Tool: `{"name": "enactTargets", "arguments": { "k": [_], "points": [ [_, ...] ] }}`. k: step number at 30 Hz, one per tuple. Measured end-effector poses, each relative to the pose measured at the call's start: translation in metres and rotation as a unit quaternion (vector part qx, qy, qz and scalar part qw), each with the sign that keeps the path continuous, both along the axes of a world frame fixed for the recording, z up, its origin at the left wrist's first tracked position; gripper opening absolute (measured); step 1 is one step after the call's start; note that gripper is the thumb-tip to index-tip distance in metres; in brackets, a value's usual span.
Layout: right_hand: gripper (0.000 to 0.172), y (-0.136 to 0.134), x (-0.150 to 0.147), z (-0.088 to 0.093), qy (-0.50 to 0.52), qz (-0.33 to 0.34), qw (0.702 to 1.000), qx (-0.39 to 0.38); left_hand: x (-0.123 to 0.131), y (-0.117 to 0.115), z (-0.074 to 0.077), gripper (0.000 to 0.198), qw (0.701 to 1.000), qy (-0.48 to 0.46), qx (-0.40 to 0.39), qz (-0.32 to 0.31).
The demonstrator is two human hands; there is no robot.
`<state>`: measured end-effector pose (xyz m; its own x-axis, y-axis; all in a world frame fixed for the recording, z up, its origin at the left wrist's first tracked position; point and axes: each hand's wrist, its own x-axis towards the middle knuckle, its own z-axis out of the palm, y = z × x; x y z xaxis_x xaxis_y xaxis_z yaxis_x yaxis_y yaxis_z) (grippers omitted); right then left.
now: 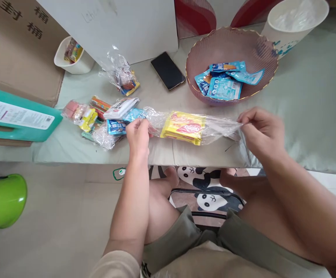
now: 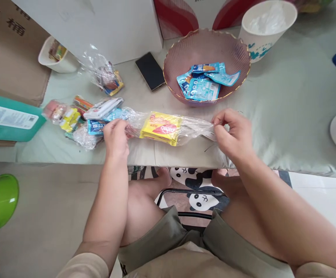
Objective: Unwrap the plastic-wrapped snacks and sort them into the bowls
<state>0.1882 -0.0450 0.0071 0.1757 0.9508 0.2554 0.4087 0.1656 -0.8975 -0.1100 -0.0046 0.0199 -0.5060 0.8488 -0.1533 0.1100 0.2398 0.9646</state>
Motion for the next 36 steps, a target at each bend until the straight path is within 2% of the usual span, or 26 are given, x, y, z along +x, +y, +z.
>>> {"name": "enactTargets", "arguments": {
  "k": [4, 7, 11, 13, 14, 15, 17, 19, 21, 23, 25, 28, 32, 36],
  "points": [
    [0.009, -0.005, 0.018, -0.003, -0.051, -0.006, 0.999, -0.013, -0.003, -0.011, 0.001, 0.022, 0.996, 0.072, 0.016, -0.050],
    [0.012, -0.007, 0.029, -0.003, -0.107, -0.015, 0.994, -0.015, -0.011, -0.014, -0.002, 0.022, 0.992, 0.098, -0.006, -0.082],
    [0.011, -0.002, 0.039, -0.002, -0.107, -0.095, 0.985, -0.094, -0.023, -0.012, -0.007, 0.023, 0.989, 0.128, -0.023, -0.072],
    [0.012, 0.000, 0.039, -0.002, -0.059, -0.168, 0.982, -0.069, -0.023, -0.012, -0.008, 0.027, 0.985, 0.158, 0.017, -0.071],
    [0.012, 0.001, 0.036, 0.000, -0.045, -0.194, 0.980, -0.026, -0.021, -0.012, -0.008, 0.027, 0.979, 0.179, 0.047, -0.085],
    [0.012, 0.000, 0.033, 0.001, -0.052, -0.192, 0.980, 0.020, -0.017, -0.012, -0.008, 0.024, 0.969, 0.205, 0.079, -0.115],
    [0.010, -0.004, 0.024, 0.005, -0.130, -0.110, 0.983, 0.074, -0.008, -0.014, -0.006, 0.009, 0.933, 0.261, 0.125, -0.214],
    [0.017, -0.008, 0.016, 0.007, -0.233, 0.016, 0.969, 0.077, 0.001, -0.015, -0.006, 0.023, 0.891, 0.299, 0.125, -0.316],
    [0.028, -0.009, 0.012, 0.005, -0.285, 0.077, 0.954, 0.052, 0.005, -0.015, -0.007, 0.020, 0.872, 0.307, 0.088, -0.371],
    [0.024, -0.008, 0.012, 0.001, -0.288, 0.081, 0.954, 0.016, 0.004, -0.014, -0.010, 0.007, 0.886, 0.287, 0.050, -0.360],
    [0.013, -0.006, 0.014, -0.001, -0.270, 0.071, 0.960, 0.000, 0.000, -0.013, -0.012, 0.008, 0.913, 0.256, 0.038, -0.315],
    [0.010, -0.006, 0.015, 0.002, -0.242, 0.035, 0.968, 0.059, -0.004, -0.010, -0.017, 0.006, 0.936, 0.226, 0.070, -0.263],
    [0.009, -0.014, 0.009, 0.014, -0.235, -0.014, 0.958, 0.162, -0.006, -0.007, -0.024, 0.005, 0.941, 0.224, 0.107, -0.230],
    [0.014, -0.025, 0.000, 0.022, -0.174, 0.049, 0.967, 0.180, -0.006, -0.007, -0.020, 0.009, 0.932, 0.267, 0.145, -0.200]
  ]
}}
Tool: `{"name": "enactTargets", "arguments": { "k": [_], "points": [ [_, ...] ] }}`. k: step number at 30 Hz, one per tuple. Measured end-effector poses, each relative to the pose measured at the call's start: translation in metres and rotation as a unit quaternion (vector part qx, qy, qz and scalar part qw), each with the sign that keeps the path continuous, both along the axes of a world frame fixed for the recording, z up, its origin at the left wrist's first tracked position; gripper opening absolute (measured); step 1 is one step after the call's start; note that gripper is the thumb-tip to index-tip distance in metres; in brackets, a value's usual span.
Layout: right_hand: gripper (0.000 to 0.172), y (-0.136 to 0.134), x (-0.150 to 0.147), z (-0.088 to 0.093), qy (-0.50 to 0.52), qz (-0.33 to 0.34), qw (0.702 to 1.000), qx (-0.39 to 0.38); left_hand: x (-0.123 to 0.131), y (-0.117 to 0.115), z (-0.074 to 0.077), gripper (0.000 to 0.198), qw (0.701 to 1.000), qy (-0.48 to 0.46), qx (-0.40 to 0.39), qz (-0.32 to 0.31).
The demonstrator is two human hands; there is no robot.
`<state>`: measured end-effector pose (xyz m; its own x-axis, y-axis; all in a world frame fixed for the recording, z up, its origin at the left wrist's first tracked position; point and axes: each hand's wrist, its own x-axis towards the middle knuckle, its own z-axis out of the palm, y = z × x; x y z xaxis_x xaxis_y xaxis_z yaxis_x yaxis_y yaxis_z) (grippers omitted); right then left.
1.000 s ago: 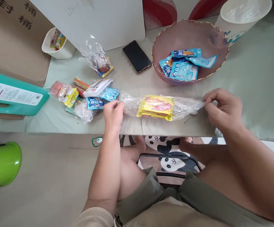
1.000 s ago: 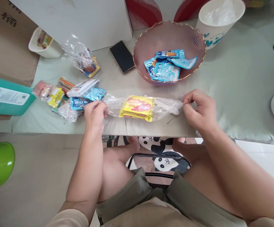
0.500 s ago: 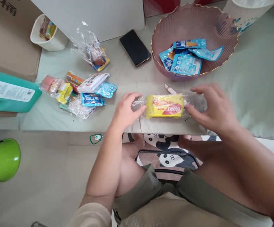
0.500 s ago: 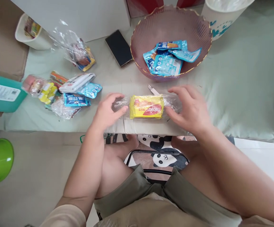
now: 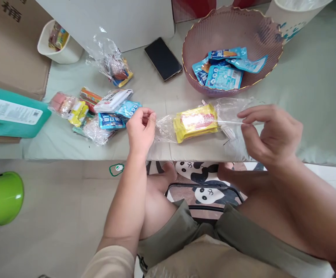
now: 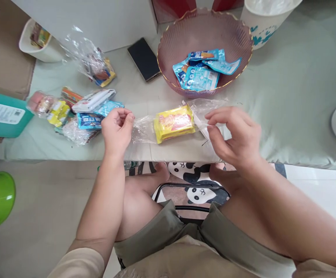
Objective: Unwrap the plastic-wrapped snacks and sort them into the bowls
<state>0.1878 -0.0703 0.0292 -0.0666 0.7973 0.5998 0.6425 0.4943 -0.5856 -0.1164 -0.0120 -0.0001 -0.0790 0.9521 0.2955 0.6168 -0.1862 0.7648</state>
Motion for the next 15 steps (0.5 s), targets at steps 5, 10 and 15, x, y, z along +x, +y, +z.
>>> {"name": "enactTargets", "arguments": {
  "k": [5, 10, 15],
  "points": [
    [0.010, -0.007, -0.006, 0.007, -0.012, 0.117, 0.993, -0.026, 0.009, -0.015, 0.023, 0.032, 0.974, 0.158, 0.027, -0.162],
    [0.010, -0.010, -0.001, 0.015, -0.115, 0.112, 0.981, -0.111, 0.015, -0.037, 0.040, 0.013, 0.963, 0.163, 0.017, -0.213],
    [0.021, -0.016, 0.004, 0.012, -0.225, 0.167, 0.948, -0.153, 0.011, -0.064, 0.051, 0.016, 0.955, 0.139, -0.024, -0.260]
  ]
}}
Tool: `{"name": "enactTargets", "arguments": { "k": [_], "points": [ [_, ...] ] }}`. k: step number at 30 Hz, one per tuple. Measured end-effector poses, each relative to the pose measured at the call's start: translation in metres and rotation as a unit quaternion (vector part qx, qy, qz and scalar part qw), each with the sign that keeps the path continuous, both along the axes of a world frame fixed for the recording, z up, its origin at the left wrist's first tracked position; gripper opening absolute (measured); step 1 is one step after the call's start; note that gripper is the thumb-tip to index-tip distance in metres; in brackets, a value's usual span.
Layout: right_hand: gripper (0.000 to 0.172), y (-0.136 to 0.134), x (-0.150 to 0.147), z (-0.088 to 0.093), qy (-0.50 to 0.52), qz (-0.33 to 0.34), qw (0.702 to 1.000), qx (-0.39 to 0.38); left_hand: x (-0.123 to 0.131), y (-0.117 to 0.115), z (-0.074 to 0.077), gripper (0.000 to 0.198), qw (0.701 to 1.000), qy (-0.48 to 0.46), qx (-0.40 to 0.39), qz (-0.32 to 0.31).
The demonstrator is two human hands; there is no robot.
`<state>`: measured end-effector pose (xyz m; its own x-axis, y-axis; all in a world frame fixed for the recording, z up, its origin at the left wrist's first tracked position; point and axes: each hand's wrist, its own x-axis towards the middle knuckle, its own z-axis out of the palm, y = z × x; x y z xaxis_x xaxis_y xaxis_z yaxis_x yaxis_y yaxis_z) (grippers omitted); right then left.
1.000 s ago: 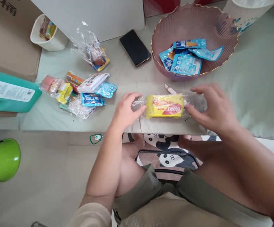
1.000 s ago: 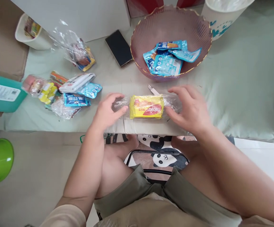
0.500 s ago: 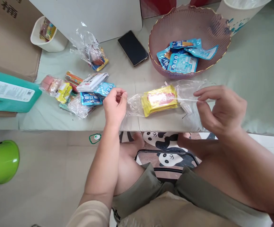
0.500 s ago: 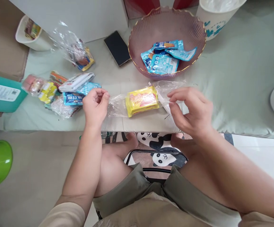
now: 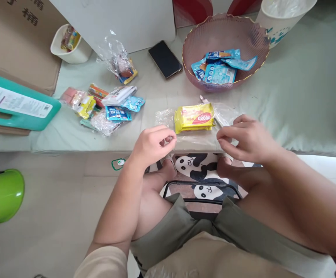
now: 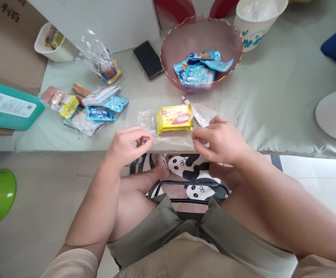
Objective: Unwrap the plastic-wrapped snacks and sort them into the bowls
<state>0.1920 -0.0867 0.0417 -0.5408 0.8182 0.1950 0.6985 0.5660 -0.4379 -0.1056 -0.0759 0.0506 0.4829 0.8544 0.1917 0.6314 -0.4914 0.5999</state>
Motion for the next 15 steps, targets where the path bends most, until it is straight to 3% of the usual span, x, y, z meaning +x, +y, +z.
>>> {"name": "enactTargets", "arguments": {
  "k": [2, 4, 7, 9, 11, 13, 15],
  "points": [
    [0.030, -0.003, 0.000, -0.001, -0.075, 0.005, 0.996, -0.044, -0.003, -0.010, 0.003, 0.013, 0.997, 0.035, -0.062, -0.006],
    [0.036, -0.006, -0.002, -0.002, -0.136, -0.012, 0.988, -0.077, -0.006, -0.017, 0.006, 0.009, 0.980, 0.084, -0.177, -0.016],
    [0.036, -0.007, -0.006, -0.006, -0.182, -0.105, 0.975, -0.071, -0.008, -0.020, 0.005, 0.019, 0.943, 0.123, -0.309, -0.028],
    [0.035, -0.004, -0.009, -0.010, -0.187, -0.187, 0.963, -0.057, -0.006, -0.015, 0.000, 0.030, 0.953, 0.107, -0.283, 0.000],
    [0.039, 0.002, -0.011, -0.016, -0.159, -0.241, 0.957, -0.038, -0.003, -0.006, -0.008, 0.027, 0.972, 0.083, -0.213, 0.052],
    [0.051, 0.009, -0.014, -0.020, -0.097, -0.256, 0.962, -0.014, 0.003, 0.006, -0.017, 0.025, 0.980, 0.074, -0.150, 0.106],
    [0.067, 0.016, -0.019, -0.021, -0.034, -0.248, 0.968, -0.009, 0.010, 0.019, -0.023, 0.050, 0.985, 0.070, -0.078, 0.137]
  ]
}}
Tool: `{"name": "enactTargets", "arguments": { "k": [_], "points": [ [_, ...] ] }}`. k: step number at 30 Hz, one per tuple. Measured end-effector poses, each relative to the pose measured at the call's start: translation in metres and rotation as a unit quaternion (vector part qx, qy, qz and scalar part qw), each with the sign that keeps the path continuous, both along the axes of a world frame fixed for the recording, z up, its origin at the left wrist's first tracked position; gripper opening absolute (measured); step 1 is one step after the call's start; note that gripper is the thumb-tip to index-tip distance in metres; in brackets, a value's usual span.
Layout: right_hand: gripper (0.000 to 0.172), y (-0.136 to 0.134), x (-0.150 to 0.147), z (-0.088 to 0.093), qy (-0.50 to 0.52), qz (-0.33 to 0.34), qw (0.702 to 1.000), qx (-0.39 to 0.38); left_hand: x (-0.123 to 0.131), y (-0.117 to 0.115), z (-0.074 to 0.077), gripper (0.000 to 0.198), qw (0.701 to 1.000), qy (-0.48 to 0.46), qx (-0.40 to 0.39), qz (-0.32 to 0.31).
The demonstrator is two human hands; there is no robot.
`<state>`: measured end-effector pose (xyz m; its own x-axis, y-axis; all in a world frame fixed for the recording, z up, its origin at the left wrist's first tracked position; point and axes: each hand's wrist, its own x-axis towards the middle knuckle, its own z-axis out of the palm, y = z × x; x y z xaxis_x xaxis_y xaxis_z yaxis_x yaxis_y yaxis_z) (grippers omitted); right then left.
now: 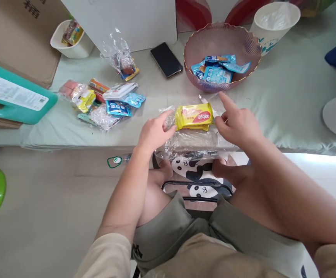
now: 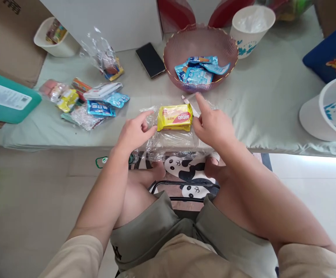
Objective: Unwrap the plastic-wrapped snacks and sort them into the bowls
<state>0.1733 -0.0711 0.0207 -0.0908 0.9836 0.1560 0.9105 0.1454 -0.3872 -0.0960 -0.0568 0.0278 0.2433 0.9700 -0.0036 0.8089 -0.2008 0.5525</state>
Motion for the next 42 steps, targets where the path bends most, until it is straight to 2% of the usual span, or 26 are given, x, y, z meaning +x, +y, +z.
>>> {"name": "enactTargets", "arguments": {
  "k": [2, 3, 5, 7, 9, 11, 14, 16, 18, 21, 22, 23, 26, 29, 33, 39, 42],
  "points": [
    [0.074, 0.005, -0.006, 0.001, 0.037, 0.007, 0.999, -0.001, 0.006, 0.012, -0.002, 0.068, 0.997, 0.003, 0.078, -0.006],
    [0.074, 0.008, -0.010, 0.003, 0.045, 0.008, 0.999, 0.002, 0.008, 0.018, -0.002, 0.070, 0.995, 0.004, 0.102, -0.020],
    [0.068, 0.011, -0.018, 0.005, 0.045, 0.021, 0.999, 0.023, 0.011, 0.026, -0.002, 0.064, 0.993, 0.003, 0.103, -0.052],
    [0.057, 0.013, -0.027, 0.005, 0.037, 0.068, 0.996, 0.051, 0.010, 0.032, -0.004, 0.047, 0.996, -0.008, 0.069, -0.063],
    [0.049, 0.012, -0.035, 0.003, 0.020, 0.134, 0.989, 0.057, 0.008, 0.038, -0.009, 0.028, 0.998, -0.032, 0.051, -0.024],
    [0.049, 0.012, -0.042, 0.001, -0.006, 0.177, 0.983, 0.043, 0.005, 0.044, -0.017, 0.018, 0.994, -0.073, 0.058, 0.052],
    [0.052, 0.013, -0.049, -0.001, -0.046, 0.184, 0.982, 0.013, -0.002, 0.059, -0.032, 0.016, 0.973, -0.158, 0.057, 0.156],
    [0.051, 0.016, -0.051, 0.000, -0.059, 0.184, 0.981, -0.001, -0.007, 0.069, -0.039, 0.016, 0.961, -0.189, 0.049, 0.197],
    [0.050, 0.020, -0.051, 0.001, -0.065, 0.191, 0.979, -0.004, -0.011, 0.076, -0.040, 0.013, 0.956, -0.176, 0.079, 0.221],
    [0.048, 0.022, -0.050, 0.001, -0.063, 0.196, 0.979, 0.008, -0.008, 0.069, -0.024, 0.014, 0.941, -0.124, 0.201, 0.241],
    [0.047, 0.021, -0.050, 0.001, -0.058, 0.196, 0.979, 0.016, -0.004, 0.062, -0.016, 0.012, 0.936, -0.112, 0.234, 0.238],
    [0.047, 0.021, -0.049, 0.000, -0.050, 0.193, 0.980, 0.023, 0.001, 0.054, -0.009, 0.009, 0.942, -0.104, 0.233, 0.218],
    [0.044, 0.022, -0.046, -0.001, -0.029, 0.162, 0.985, 0.042, 0.016, 0.030, 0.004, 0.008, 0.973, -0.101, 0.162, 0.127],
    [0.039, 0.024, -0.045, -0.001, -0.030, 0.126, 0.991, 0.043, 0.023, 0.019, 0.000, 0.010, 0.991, -0.074, 0.074, 0.086],
    [0.037, 0.025, -0.048, 0.002, -0.036, 0.108, 0.993, 0.029, 0.019, 0.022, -0.011, 0.013, 0.994, -0.034, 0.003, 0.106],
    [0.054, 0.022, -0.052, 0.002, -0.048, 0.146, 0.988, 0.022, 0.020, 0.019, -0.005, 0.021, 0.988, -0.122, -0.060, 0.070],
    [0.061, 0.021, -0.049, 0.004, -0.051, 0.171, 0.984, 0.002, 0.019, 0.021, -0.008, 0.024, 0.989, -0.126, -0.041, 0.064]
  ]
}}
